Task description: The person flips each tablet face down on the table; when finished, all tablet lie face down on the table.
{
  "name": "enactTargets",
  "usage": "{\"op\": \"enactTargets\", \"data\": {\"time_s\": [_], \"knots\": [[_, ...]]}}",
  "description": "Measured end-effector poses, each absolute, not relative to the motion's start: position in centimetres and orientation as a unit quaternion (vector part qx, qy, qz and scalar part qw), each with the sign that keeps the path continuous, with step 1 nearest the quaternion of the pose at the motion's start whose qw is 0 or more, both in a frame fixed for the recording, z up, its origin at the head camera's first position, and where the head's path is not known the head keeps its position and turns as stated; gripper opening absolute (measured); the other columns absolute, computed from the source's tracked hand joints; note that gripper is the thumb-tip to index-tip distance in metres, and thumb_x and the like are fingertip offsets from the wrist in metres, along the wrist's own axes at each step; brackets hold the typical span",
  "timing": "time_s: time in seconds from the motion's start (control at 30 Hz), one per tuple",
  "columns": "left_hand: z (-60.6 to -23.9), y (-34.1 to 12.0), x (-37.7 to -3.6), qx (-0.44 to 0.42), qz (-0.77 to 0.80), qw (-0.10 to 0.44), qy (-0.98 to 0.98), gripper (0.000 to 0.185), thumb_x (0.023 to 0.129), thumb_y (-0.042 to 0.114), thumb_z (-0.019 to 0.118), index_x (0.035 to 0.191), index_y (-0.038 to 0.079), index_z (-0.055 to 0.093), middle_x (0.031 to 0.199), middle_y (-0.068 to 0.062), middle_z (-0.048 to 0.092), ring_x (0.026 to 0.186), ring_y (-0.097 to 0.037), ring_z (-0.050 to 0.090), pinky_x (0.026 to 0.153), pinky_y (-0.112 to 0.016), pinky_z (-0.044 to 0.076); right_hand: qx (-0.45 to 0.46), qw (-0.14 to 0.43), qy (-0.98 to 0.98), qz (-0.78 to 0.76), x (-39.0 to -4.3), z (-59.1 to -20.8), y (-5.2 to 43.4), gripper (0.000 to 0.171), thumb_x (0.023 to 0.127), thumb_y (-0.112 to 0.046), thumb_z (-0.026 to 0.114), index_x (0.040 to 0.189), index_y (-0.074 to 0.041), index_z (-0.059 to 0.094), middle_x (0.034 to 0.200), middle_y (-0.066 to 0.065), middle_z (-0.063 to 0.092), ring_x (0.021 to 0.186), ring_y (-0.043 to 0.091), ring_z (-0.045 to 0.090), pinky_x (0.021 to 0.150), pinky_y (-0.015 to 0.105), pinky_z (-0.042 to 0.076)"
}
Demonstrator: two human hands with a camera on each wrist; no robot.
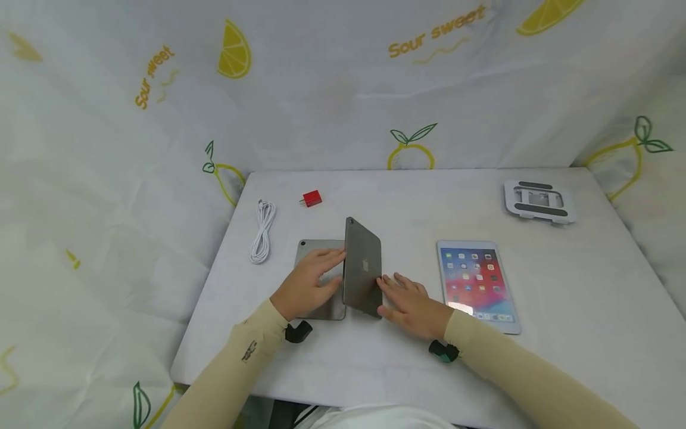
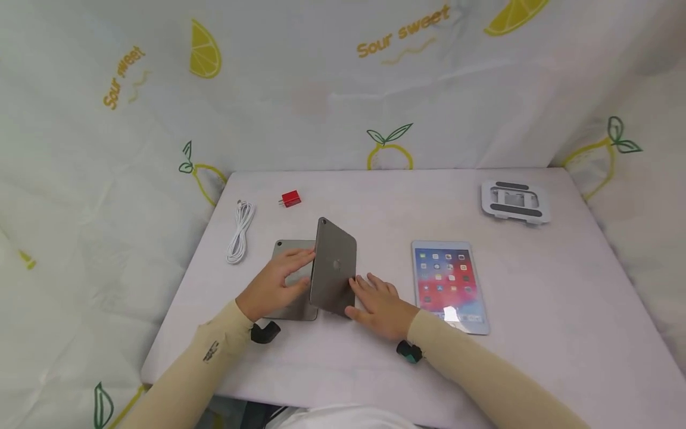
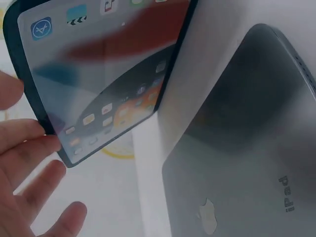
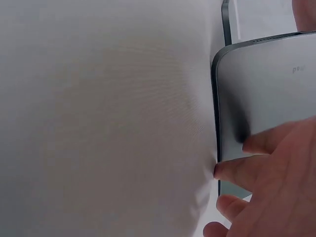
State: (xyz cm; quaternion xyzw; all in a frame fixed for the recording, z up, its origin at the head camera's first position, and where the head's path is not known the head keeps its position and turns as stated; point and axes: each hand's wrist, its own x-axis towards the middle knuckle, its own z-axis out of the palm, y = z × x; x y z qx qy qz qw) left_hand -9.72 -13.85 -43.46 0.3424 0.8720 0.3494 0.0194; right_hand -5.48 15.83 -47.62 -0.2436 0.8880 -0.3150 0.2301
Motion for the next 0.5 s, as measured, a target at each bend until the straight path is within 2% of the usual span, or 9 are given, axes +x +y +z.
{"op": "enactTargets", "data": {"time_s": [0.17,0.33,0.5], "knots": [[-44.2,-13.4,-9.6,0.329,0.334,0.027,0.883,0.05,0.102,0.014,0.065,0.148,-0.006,0.059,0.153,-0.017,0.058,0.145,-0.034,0.048,0.117,-0.054,0.041,-0.234,0.224,0.896,-0.306,-4.9,-47.2,16.8,0.077,0.113,-0.049,0.047,0.168,0.001,0.024,0.174,0.024,0.019,0.161,0.047,0.002,0.123,0.07,0.003],[-45.4,-11.9,-9.6,0.322,0.317,0.079,0.889,0.052,0.105,0.018,0.062,0.151,-0.006,0.056,0.154,-0.019,0.056,0.15,-0.035,0.042,0.121,-0.054,0.037,-0.202,0.192,0.913,-0.297,-4.0,-47.1,18.3,0.076,0.113,-0.047,0.049,0.166,0.004,0.029,0.171,0.029,0.024,0.159,0.05,0.006,0.12,0.075,0.005],[-45.9,-10.1,-9.5,0.31,0.284,0.132,0.898,0.061,0.107,0.03,0.061,0.158,-0.002,0.048,0.159,-0.016,0.052,0.155,-0.034,0.035,0.122,-0.055,0.035,-0.176,0.173,0.925,-0.29,-3.2,-47.0,19.6,0.078,0.111,-0.05,0.053,0.165,0.003,0.033,0.169,0.029,0.028,0.158,0.052,0.011,0.116,0.081,0.005]]}}
